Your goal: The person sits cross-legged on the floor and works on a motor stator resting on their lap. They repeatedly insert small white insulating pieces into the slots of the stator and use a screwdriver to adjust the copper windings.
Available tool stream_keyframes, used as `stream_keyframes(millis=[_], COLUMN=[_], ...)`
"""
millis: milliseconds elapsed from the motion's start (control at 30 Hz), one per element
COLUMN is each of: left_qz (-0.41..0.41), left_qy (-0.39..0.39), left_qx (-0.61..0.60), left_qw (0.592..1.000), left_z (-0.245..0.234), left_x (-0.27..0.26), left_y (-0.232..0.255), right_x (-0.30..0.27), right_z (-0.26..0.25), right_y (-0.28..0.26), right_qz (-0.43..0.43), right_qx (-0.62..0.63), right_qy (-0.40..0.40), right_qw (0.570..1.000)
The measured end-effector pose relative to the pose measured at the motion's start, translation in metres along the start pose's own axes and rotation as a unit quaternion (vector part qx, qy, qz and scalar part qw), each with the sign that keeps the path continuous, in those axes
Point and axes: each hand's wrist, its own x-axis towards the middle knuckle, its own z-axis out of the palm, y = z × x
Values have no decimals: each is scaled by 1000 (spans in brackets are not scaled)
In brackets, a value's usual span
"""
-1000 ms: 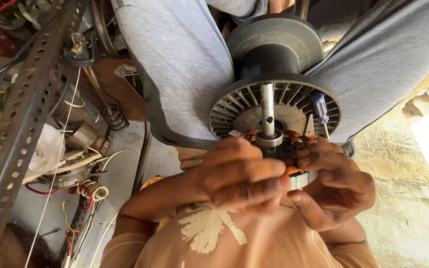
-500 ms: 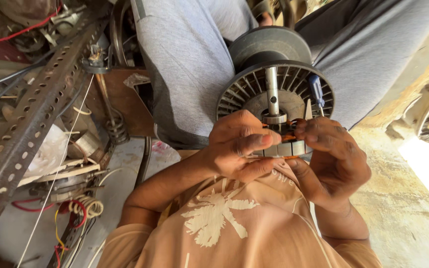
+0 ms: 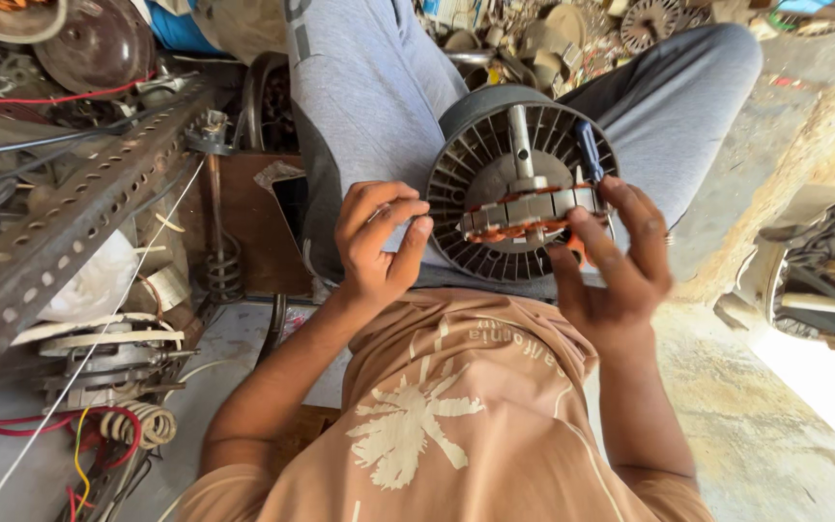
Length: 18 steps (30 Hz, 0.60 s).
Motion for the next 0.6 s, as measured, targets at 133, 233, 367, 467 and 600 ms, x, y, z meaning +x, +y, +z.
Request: stream_keyframes(millis=[133,233,367,467,600], left_qz=[39,48,55,62,57], left_qy=[-67,-101,-116,-116,-82], left_qx=[96,139,158,174,151], left_qw=[992,984,979,976,983], left_z=[-7,-1,13,19,20], left_x=[-10,-12,-7,-8,-14], left_y=[-1,3,6,9,9], right_x=[-4,-2,5,7,-9], right_z=[-3,-12,-16,-17,-19], right_y=[6,3,-2,-4,-8], right_qz=[-30,-33,-30,-25,37], right_qx=[-62,-68,-52,-34,15], right_qy=[-18,-45,-55,-55,-11], right_qw=[997,996,997,998,999])
